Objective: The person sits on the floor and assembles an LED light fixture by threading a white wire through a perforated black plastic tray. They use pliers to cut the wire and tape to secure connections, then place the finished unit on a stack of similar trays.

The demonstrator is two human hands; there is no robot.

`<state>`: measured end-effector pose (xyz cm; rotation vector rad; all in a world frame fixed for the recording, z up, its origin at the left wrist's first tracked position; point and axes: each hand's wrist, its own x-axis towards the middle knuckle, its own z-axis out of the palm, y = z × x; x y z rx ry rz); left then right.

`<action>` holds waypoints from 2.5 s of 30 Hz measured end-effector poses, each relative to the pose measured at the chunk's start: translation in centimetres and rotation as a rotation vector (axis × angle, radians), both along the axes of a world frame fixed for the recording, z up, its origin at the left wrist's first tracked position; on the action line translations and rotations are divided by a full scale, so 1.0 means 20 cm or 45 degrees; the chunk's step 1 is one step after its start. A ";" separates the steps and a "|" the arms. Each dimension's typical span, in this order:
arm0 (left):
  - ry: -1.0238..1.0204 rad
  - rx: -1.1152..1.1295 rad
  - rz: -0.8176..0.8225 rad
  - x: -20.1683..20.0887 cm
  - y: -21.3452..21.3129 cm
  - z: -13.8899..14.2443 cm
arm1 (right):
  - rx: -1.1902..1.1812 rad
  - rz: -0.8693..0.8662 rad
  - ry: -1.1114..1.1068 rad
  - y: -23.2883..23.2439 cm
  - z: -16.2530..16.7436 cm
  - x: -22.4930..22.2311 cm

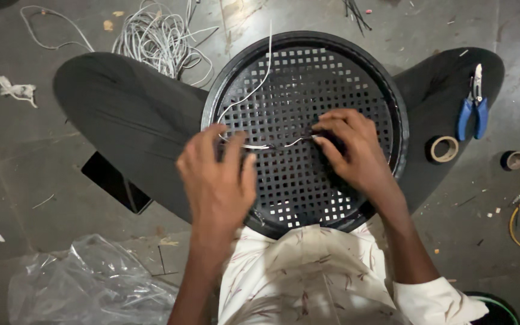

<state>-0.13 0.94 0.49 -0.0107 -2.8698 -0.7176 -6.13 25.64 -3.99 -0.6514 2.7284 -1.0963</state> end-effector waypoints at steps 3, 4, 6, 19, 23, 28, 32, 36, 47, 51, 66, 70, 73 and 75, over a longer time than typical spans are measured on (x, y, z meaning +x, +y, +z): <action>0.011 0.085 -0.208 -0.03 0.12 -0.06 | 0.024 0.001 0.034 0.00 -0.04 0.01; 0.001 0.126 -0.269 -0.04 0.15 -0.09 | 0.029 0.003 0.049 0.00 -0.06 0.02; -0.001 0.118 -0.306 -0.07 0.20 -0.14 | 0.022 -0.017 0.062 -0.01 -0.08 0.02; -0.130 0.302 -0.192 -0.21 0.18 -0.23 | -0.016 -0.103 -0.051 0.02 -0.09 0.03; -0.173 0.338 -0.151 -0.23 0.19 -0.24 | -0.015 -0.113 -0.054 0.01 -0.08 0.03; -0.166 0.278 -0.149 -0.22 0.19 -0.27 | -0.033 -0.126 -0.081 0.01 -0.08 0.03; -0.117 0.264 -0.183 -0.20 0.19 -0.27 | -0.037 -0.133 -0.073 0.00 -0.08 0.03; -0.119 0.298 -0.196 -0.19 0.19 -0.27 | -0.041 -0.133 -0.086 0.01 -0.08 0.03; -0.088 0.319 -0.246 -0.16 0.16 -0.24 | -0.025 -0.139 -0.094 0.01 -0.09 0.04; -0.005 0.309 -0.256 -0.14 0.08 -0.17 | -0.014 -0.099 -0.100 0.02 -0.06 0.03; -0.065 0.210 0.337 0.08 -0.05 0.06 | 0.019 0.133 0.114 -0.25 -0.01 0.05; 0.004 0.186 0.314 0.07 -0.01 0.02 | 0.025 0.124 0.198 -0.27 -0.01 0.07; -0.121 0.253 0.485 0.07 0.01 0.04 | -0.111 0.073 0.127 -0.25 -0.01 0.07; -0.256 0.148 0.572 0.08 -0.01 0.06 | -0.142 0.052 0.085 -0.24 -0.01 0.08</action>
